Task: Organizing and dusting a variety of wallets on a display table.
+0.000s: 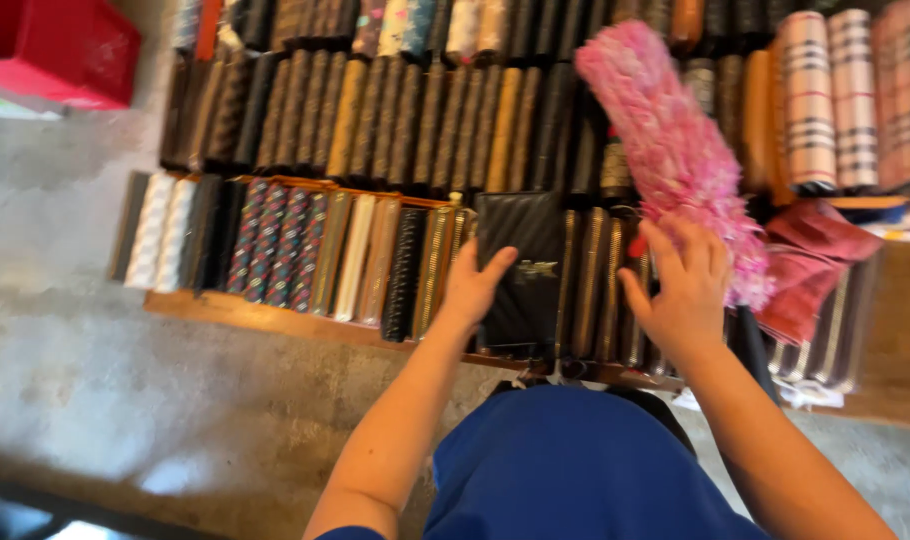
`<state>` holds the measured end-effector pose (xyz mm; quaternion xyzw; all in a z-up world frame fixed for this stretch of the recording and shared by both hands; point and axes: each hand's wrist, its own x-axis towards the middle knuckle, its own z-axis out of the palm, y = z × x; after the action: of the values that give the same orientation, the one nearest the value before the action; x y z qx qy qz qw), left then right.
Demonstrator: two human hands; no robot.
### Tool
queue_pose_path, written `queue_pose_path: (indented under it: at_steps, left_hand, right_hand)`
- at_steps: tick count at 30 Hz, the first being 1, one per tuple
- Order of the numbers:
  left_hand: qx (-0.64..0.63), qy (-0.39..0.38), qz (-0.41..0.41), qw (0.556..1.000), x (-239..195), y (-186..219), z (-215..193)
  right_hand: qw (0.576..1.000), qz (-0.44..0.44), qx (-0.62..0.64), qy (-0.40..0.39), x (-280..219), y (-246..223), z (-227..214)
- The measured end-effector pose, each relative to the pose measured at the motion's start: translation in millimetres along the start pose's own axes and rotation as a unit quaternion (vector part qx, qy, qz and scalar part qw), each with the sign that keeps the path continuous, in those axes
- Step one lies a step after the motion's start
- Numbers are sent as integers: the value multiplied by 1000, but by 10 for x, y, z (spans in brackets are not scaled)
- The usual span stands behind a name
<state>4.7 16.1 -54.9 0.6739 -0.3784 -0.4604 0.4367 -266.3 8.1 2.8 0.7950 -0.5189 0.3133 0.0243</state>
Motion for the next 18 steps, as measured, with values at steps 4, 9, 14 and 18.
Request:
queue_pose_path:
  at_steps: [4,9,14,18]
  left_hand:
    - [13,4,-25,1000,-7,-13,-188]
    - [116,-8,-49,992,-72,179,-201]
    - [115,-1,-9,993,-73,285,-135]
    - [-77,8,-7,997,62,149,-133]
  right_hand:
    - [964,193,-138,-119,-7,204,-138]
    - [931,255,-135,-222,-136,835,24]
    - [956,245,-51,-155,-152,698,-354]
    - [985,129,50,-106,-569,358,-469]
